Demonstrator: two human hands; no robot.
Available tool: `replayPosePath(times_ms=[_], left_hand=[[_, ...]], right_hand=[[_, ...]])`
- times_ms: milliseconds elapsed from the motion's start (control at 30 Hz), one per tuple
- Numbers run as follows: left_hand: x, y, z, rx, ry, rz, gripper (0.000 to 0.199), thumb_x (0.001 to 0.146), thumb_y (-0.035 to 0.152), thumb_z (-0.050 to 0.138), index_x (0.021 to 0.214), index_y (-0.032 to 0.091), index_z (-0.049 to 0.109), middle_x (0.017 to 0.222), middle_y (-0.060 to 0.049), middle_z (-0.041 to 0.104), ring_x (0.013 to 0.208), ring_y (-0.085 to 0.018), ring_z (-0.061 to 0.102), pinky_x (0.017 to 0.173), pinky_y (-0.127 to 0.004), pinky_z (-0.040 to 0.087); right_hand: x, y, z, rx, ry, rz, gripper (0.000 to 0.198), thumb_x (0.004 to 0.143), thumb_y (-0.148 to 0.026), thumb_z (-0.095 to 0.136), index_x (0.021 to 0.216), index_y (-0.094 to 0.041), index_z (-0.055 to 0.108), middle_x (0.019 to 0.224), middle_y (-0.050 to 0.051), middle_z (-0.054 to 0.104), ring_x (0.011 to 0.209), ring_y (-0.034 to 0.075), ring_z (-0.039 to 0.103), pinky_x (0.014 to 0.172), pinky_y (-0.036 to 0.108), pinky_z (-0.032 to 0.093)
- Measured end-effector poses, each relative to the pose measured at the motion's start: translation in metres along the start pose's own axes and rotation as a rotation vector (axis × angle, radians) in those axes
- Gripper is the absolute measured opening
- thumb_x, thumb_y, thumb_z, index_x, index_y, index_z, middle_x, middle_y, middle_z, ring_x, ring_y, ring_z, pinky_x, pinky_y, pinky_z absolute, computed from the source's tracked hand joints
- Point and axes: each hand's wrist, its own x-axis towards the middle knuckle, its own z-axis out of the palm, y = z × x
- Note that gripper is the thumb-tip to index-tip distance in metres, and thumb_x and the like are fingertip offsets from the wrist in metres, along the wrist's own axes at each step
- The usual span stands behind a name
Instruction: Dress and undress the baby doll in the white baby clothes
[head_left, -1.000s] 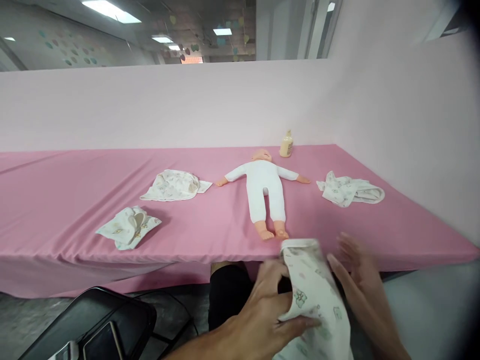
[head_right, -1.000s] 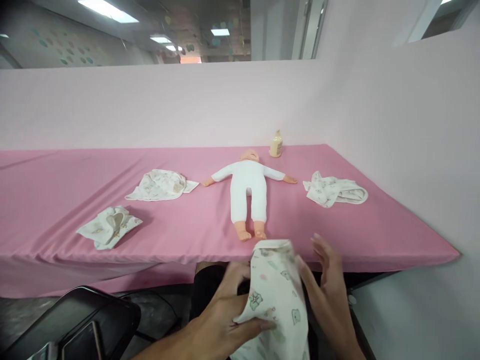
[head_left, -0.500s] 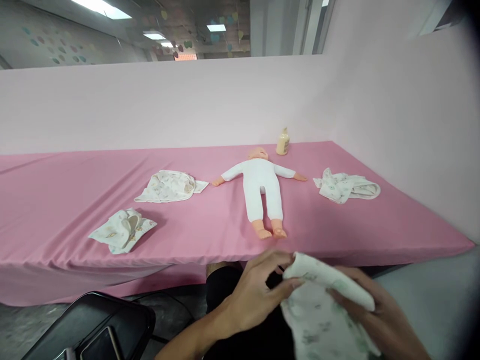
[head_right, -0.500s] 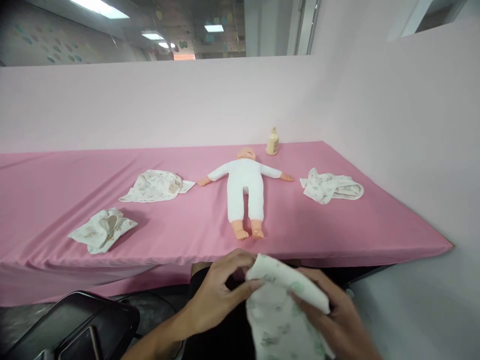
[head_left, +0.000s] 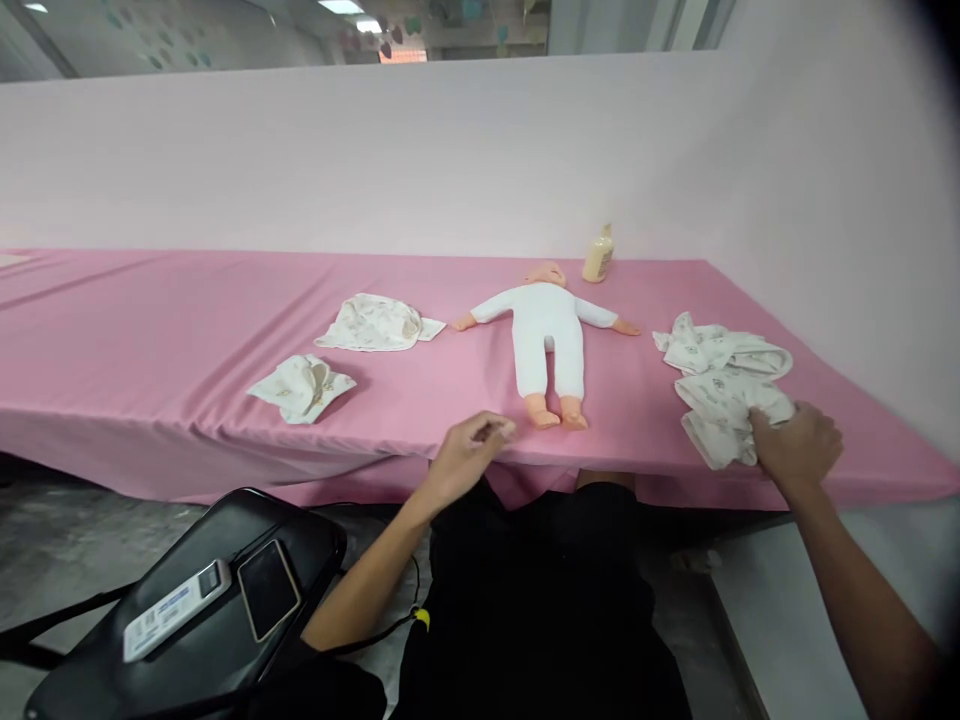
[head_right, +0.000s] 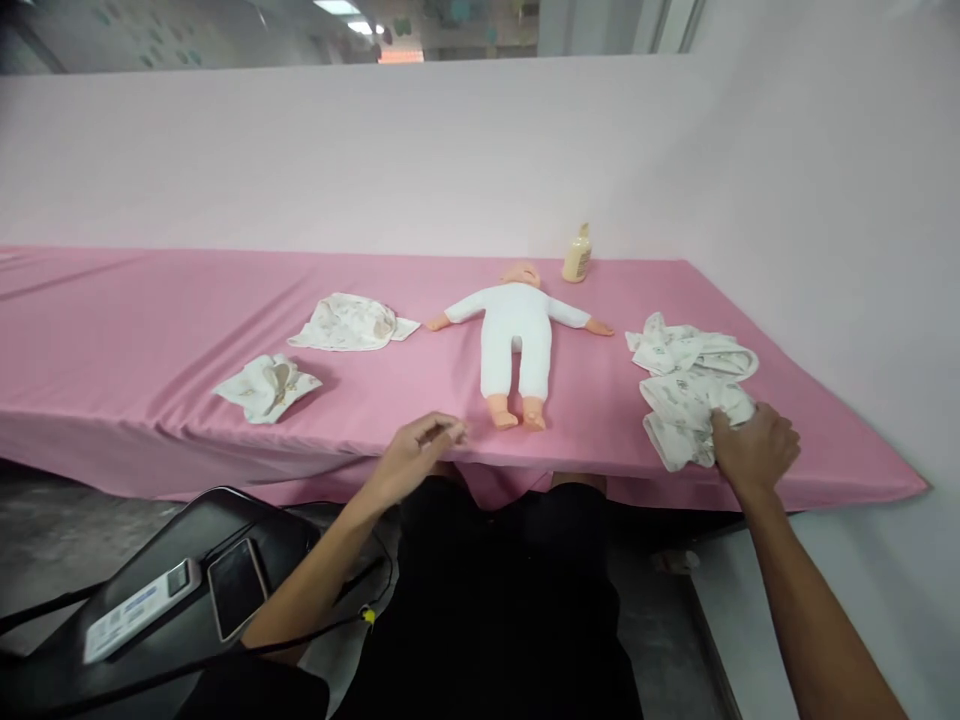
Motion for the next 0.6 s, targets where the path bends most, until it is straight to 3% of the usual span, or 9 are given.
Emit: replayPosePath(times_ms=[133,233,367,467,533,600], left_hand=[[0.042,-0.030,-0.053,0.344,0.388,0.036,0.028,0.097,0.038,0.052,0.103,0.016,0.067,0.107,-0.008,0.070,0.097,-0.020,0.063,0.089,-0.031,0.048],[0.080,-0.060,-0.086,0.595,0.589,-0.002,0.029,0.098,0.030,0.047,0.118,0.013,0.061,0.124,-0.016,0.061,0.116,-0.026,0.056,0.102,-0.037,0.042],[0.124,-0.087,-0.115,0.794,0.624,-0.148,0.049,0.093,0.026,0.055,0.138,0.009,0.048,0.145,-0.024,0.042,0.133,-0.036,0.043,0.110,-0.047,0.034],[0.148,-0.095,-0.133,0.909,0.679,-0.179,0.067,0.089,0.024,0.058,0.150,0.010,0.034,0.159,-0.025,0.024,0.143,-0.041,0.028,0.113,-0.051,0.028],[0.158,-0.098,-0.144,0.943,0.688,-0.214,0.068,0.090,0.024,0.057,0.152,0.009,0.033,0.158,-0.027,0.027,0.144,-0.043,0.027,0.113,-0.054,0.027],[0.165,-0.100,-0.152,0.949,0.659,-0.276,0.057,0.092,0.026,0.054,0.144,0.005,0.044,0.148,-0.031,0.040,0.138,-0.044,0.036,0.110,-0.056,0.028]], right_hand=[[-0.002,0.008,0.013,-0.023,0.048,0.157,0.073,0.075,-0.043,0.071,0.133,0.000,0.060,0.128,0.037,0.058,0.119,0.047,0.053,0.087,0.052,0.034],[-0.001,0.009,0.013,0.040,0.070,0.176,0.069,0.075,-0.040,0.070,0.133,-0.003,0.060,0.129,0.035,0.058,0.119,0.044,0.052,0.088,0.051,0.032],[0.000,0.012,0.013,0.034,0.032,0.160,0.069,0.079,-0.047,0.066,0.132,-0.002,0.061,0.127,0.035,0.058,0.116,0.044,0.053,0.086,0.050,0.033],[0.001,0.013,0.013,0.026,0.022,0.156,0.069,0.080,-0.049,0.064,0.130,-0.003,0.062,0.125,0.035,0.059,0.113,0.044,0.054,0.085,0.050,0.033],[0.001,0.013,0.013,0.029,0.026,0.164,0.067,0.079,-0.049,0.064,0.129,-0.004,0.062,0.122,0.033,0.060,0.111,0.043,0.054,0.084,0.050,0.033],[0.000,0.013,0.013,0.028,0.026,0.160,0.066,0.079,-0.048,0.063,0.128,-0.004,0.062,0.119,0.032,0.060,0.109,0.043,0.054,0.083,0.050,0.033]])
